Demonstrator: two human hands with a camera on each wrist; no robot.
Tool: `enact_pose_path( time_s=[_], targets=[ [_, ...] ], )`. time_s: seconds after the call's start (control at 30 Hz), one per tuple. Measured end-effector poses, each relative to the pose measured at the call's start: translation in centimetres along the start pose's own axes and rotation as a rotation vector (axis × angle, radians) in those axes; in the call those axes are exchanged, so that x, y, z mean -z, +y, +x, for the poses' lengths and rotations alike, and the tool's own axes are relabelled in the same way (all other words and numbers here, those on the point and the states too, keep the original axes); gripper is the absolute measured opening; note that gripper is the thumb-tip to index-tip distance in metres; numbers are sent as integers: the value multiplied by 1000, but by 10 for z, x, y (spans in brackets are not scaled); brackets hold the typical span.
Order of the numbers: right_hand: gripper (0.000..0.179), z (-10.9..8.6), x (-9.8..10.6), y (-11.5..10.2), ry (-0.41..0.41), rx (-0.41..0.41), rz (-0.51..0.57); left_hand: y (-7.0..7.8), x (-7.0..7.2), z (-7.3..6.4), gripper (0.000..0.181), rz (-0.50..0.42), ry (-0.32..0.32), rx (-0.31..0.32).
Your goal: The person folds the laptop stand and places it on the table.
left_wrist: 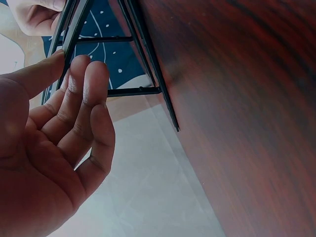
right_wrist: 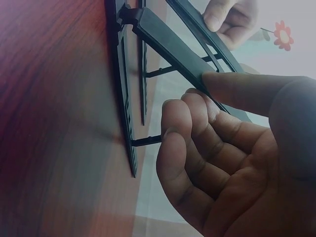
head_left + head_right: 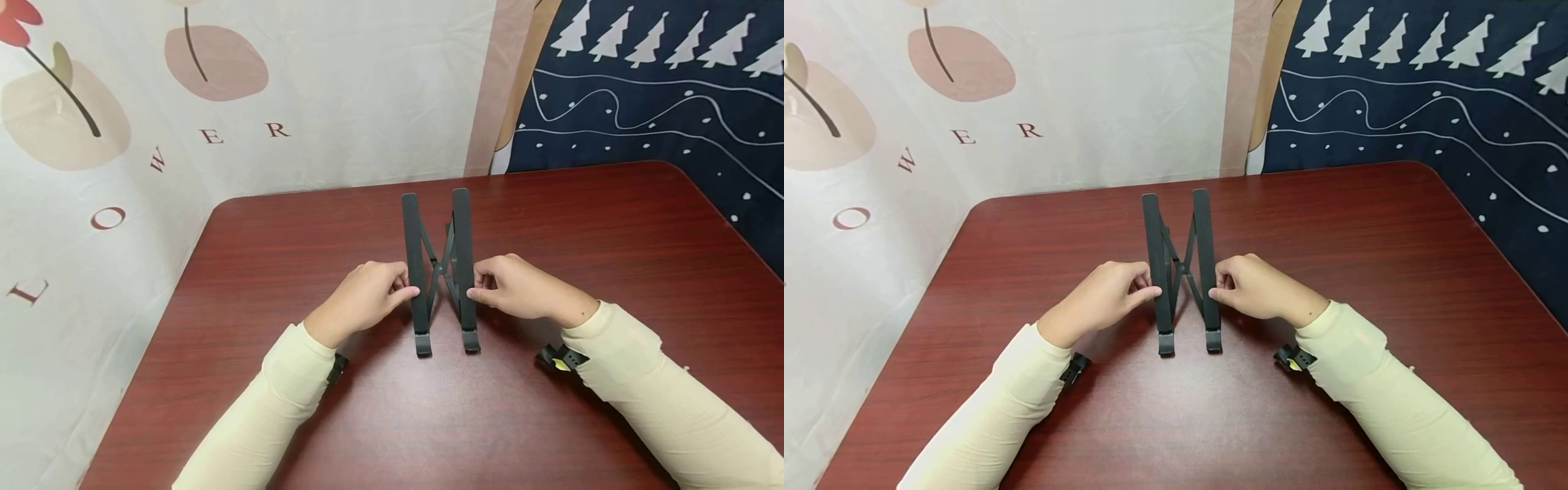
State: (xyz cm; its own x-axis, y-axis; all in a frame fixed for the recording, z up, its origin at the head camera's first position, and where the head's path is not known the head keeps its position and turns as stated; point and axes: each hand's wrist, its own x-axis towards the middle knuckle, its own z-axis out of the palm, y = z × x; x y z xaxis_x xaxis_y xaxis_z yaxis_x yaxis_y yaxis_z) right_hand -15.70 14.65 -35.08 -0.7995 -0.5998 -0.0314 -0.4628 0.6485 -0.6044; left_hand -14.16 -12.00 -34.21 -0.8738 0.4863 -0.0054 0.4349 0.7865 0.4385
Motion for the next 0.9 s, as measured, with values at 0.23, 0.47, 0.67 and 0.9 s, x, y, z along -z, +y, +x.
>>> enact_pose_path(
  time_s=[0.23,0.47,0.67,0.9],
  targets=[
    [23,0,0,-2,-2,-3,14,-1,0,0,18,2,2,-4],
    [23,0,0,-2,-12,-12,20,-1,-1,1,18,0,4,-7],
    [23,1,-1,-3,-6,-5,23,-1,0,1,18,0,8,-10],
    [23,1,-2,-2,-4,-7,23,-1,0,1,19,-4,9,-14]
  ],
)
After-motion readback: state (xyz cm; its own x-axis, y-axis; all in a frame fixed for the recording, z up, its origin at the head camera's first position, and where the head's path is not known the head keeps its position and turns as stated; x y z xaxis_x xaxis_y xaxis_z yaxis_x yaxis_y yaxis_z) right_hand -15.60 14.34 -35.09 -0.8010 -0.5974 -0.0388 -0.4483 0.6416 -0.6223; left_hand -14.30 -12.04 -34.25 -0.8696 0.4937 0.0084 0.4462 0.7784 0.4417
